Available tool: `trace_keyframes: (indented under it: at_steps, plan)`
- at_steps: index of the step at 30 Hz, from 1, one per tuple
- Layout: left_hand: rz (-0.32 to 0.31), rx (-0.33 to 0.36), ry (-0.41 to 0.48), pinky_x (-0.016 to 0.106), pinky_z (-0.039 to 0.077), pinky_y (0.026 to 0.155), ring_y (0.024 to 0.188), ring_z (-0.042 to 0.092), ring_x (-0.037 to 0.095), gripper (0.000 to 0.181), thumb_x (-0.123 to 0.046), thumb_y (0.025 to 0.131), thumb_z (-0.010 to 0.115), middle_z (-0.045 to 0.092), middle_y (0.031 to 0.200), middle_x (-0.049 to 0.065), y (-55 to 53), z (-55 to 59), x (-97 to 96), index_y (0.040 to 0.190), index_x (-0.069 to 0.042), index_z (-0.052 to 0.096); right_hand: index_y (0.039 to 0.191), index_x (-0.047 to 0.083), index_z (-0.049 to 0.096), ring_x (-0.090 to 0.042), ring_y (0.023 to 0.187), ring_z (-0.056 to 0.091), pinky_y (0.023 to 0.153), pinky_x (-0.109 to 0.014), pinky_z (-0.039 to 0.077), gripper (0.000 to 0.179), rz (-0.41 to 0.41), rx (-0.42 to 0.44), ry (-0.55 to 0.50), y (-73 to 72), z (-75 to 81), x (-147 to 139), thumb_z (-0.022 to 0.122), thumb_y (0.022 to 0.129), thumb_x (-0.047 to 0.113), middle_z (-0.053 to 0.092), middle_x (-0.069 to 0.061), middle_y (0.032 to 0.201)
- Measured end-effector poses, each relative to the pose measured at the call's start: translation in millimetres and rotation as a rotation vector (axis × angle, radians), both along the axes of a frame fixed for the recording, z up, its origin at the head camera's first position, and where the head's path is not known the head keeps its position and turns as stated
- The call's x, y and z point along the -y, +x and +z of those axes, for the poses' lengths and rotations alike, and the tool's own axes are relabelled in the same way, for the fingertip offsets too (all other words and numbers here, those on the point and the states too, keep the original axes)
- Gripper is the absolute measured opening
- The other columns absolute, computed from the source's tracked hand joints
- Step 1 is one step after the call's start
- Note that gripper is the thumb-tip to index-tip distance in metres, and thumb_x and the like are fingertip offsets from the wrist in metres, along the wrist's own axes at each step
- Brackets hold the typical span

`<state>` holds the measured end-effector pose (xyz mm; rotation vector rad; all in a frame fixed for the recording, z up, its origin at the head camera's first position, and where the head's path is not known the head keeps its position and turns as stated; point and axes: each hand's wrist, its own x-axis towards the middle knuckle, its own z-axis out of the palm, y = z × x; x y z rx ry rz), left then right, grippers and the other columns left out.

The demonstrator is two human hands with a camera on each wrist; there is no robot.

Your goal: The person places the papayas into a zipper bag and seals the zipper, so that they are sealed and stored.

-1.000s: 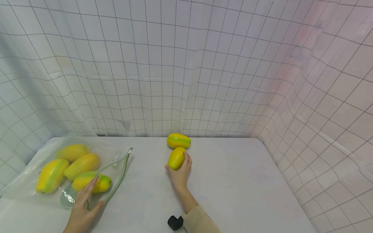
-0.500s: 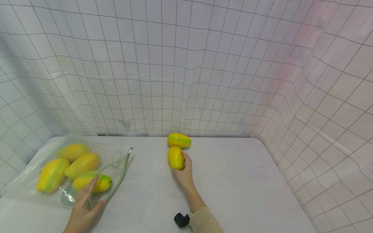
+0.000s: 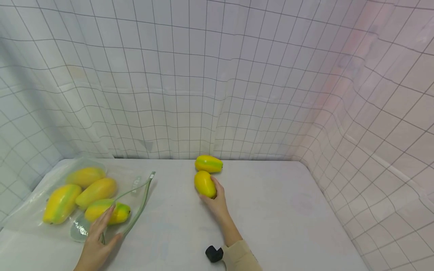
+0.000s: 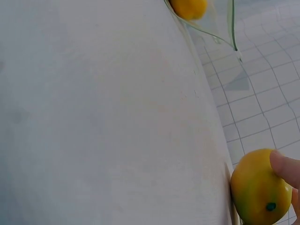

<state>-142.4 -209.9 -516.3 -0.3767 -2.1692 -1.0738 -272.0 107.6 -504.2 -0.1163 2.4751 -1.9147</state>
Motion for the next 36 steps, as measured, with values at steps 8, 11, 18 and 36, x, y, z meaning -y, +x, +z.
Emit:
trace_keyframes:
  at_steps: [8,11,18,36]
  plan:
    - [0.008,0.014,-0.003,0.010,0.013,0.102,0.127,0.023,-0.006,0.087,0.014,0.054,0.071,0.028,0.143,-0.020,0.6,0.4,0.0,0.135,0.004,0.040,0.140,0.013,0.033,-0.031,0.124,0.035,0.102,-0.049,0.030,0.068,-0.005,-0.036,-0.009,-1.2,-2.0,-1.3,0.068,0.081,0.012,0.034,-0.013,0.139]
    - [0.003,0.010,0.000,0.010,0.014,0.102,0.127,0.023,-0.006,0.086,0.014,0.055,0.071,0.028,0.143,-0.019,1.0,0.9,-0.4,0.134,0.004,0.040,0.138,0.010,0.033,-0.031,0.125,0.036,0.103,-0.047,0.030,0.068,-0.019,-0.031,-0.028,-1.9,-2.3,-1.8,0.069,0.081,0.012,0.036,-0.013,0.140]
    - [-0.010,-0.008,0.004,0.011,0.014,0.102,0.128,0.024,-0.005,0.085,0.011,0.055,0.070,0.030,0.143,-0.017,0.8,1.2,-0.4,0.134,0.005,0.041,0.137,0.010,0.037,-0.028,0.123,0.039,0.104,-0.044,0.032,0.067,-0.041,0.017,-0.062,-3.5,-4.8,-4.0,0.070,0.079,0.012,0.037,-0.011,0.138]
    - [0.015,0.004,-0.001,0.010,0.014,0.102,0.127,0.023,-0.006,0.089,0.016,0.051,0.071,0.029,0.142,-0.019,0.9,0.0,-0.4,0.134,0.004,0.041,0.132,0.013,0.046,-0.026,0.112,0.047,0.097,-0.041,0.040,0.062,-0.080,0.021,-0.066,-4.1,-6.0,-5.8,0.073,0.076,0.014,0.044,-0.011,0.130]
